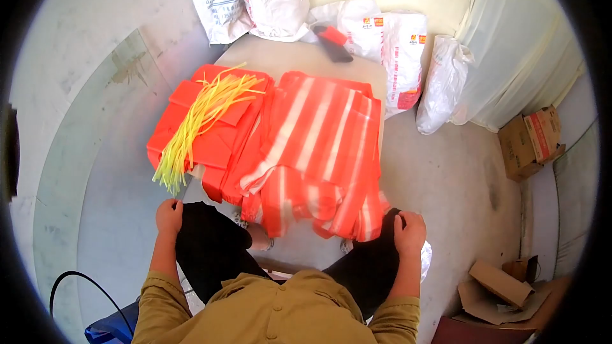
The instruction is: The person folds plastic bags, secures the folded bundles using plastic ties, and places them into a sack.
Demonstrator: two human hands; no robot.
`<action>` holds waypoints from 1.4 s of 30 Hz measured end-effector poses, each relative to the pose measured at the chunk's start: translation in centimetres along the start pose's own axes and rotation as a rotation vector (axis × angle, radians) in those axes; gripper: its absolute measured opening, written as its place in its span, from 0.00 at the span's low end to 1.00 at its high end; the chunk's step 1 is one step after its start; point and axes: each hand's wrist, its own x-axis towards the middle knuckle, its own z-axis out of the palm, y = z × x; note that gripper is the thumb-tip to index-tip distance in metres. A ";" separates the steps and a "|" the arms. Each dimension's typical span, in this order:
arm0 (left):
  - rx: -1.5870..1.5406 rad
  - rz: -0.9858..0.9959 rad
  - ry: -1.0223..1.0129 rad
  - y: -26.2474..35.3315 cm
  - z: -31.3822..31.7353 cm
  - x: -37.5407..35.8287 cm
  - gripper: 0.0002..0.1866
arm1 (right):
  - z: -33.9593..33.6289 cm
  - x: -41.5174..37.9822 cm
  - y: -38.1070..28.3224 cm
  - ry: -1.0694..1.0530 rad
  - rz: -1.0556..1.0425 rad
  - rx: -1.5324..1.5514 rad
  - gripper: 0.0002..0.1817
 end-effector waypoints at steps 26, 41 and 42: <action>-0.039 -0.049 -0.023 0.1 -0.4 0.1 0.16 | 0.5 1.1 -5.8 -0.063 -0.242 0.100 0.06; -0.037 -0.066 -0.019 -1.4 0.0 0.5 0.16 | 10.8 8.4 -20.1 -0.255 -0.457 0.156 0.10; -0.039 -0.056 -0.020 -1.4 0.0 0.7 0.16 | 11.1 8.5 -20.0 -0.266 -0.452 0.140 0.10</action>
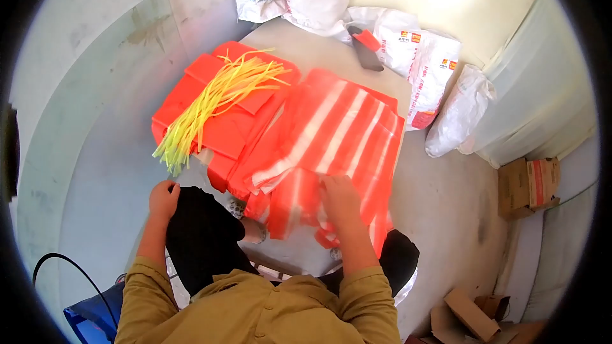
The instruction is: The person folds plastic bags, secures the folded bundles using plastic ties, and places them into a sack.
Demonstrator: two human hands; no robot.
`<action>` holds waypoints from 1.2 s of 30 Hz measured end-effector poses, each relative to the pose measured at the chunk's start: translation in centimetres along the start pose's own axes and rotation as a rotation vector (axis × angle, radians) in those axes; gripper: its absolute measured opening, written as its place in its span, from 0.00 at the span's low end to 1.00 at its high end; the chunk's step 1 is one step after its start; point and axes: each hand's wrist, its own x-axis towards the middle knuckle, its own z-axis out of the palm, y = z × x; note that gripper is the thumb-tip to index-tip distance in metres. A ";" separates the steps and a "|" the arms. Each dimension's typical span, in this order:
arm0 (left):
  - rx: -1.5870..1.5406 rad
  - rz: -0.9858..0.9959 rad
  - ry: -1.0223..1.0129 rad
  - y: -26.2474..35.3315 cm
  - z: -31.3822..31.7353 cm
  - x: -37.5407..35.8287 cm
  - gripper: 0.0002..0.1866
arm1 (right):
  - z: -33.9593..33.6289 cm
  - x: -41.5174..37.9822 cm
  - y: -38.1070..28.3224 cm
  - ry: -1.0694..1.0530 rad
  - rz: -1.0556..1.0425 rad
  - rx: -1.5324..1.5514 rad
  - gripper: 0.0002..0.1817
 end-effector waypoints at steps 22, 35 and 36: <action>-0.015 0.016 -0.019 1.6 -0.8 -0.2 0.16 | -2.4 0.2 -0.1 0.124 0.145 0.128 0.03; -0.020 0.276 0.048 3.1 0.1 -0.6 0.16 | -5.3 -1.1 -0.6 0.380 0.034 0.280 0.03; -0.022 0.370 0.076 3.5 0.3 -0.5 0.18 | -5.3 -1.0 -0.4 0.361 0.051 0.291 0.03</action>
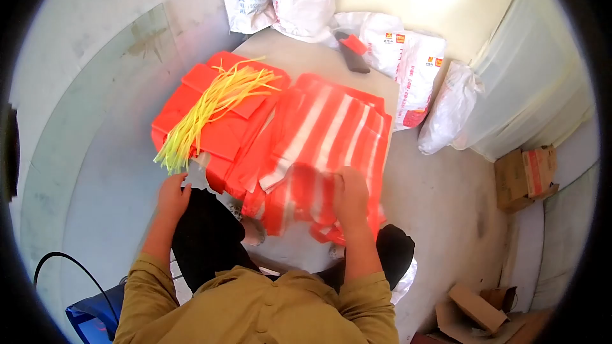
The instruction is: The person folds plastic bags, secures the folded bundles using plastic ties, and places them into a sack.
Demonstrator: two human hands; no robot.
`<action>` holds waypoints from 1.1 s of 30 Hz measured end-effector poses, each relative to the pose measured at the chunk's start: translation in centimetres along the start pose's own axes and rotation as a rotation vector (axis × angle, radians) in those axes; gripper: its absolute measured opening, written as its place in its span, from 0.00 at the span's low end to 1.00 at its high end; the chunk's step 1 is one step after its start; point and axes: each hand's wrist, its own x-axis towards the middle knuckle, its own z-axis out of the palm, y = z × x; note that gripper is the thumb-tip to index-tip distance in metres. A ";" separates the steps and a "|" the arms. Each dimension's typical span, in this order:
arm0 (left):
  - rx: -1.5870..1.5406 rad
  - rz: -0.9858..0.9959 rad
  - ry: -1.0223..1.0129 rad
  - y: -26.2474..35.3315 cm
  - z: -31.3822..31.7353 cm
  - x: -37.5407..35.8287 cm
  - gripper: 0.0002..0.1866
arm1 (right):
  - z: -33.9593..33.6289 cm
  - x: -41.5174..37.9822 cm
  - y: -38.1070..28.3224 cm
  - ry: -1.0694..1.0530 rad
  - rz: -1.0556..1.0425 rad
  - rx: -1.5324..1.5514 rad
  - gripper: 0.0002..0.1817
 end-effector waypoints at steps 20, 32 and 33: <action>-1.340 -0.373 -0.627 25.5 6.9 10.3 0.46 | -1.1 1.4 0.7 0.000 0.373 0.307 0.08; -1.609 -0.430 -0.678 24.2 10.4 11.9 0.40 | 0.0 2.7 0.5 0.145 0.487 0.519 0.07; -1.581 -0.400 -0.650 24.5 10.0 11.6 0.38 | 0.0 2.8 0.6 0.159 0.487 0.529 0.07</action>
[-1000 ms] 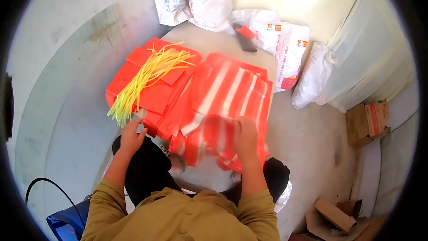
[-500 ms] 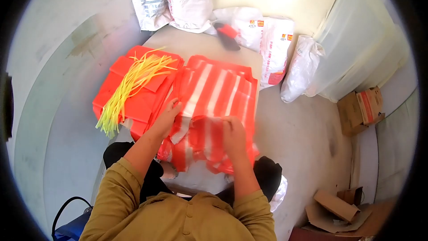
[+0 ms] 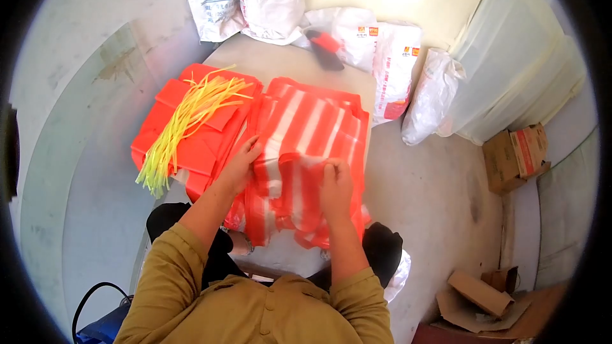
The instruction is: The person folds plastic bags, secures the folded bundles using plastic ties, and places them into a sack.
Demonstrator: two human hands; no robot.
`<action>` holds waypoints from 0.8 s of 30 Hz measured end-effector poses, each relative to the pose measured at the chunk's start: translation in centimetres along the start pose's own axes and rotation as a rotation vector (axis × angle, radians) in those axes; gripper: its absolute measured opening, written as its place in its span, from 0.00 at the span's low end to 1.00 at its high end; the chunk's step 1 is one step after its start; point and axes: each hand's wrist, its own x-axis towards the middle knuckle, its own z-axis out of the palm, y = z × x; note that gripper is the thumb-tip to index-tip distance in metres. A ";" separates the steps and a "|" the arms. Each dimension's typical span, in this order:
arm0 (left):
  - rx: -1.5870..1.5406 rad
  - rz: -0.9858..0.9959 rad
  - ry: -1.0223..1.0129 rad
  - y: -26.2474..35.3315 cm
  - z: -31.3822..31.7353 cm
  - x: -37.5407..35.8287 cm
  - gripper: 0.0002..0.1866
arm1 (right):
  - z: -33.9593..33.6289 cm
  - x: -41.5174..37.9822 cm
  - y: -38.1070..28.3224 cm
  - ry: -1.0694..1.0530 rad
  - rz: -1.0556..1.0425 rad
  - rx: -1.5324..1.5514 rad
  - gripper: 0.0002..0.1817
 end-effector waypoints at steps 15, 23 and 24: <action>-0.329 -0.287 -0.062 0.6 0.3 -4.6 0.22 | 0.4 -0.2 1.5 -0.005 -0.024 0.107 0.06; -0.208 -0.174 -0.174 0.0 0.5 -4.0 0.21 | 0.1 -0.7 0.6 -0.026 0.051 0.112 0.06; -0.186 -0.173 -0.181 0.1 0.7 -4.1 0.21 | 0.1 -0.6 0.4 -0.027 0.063 0.116 0.06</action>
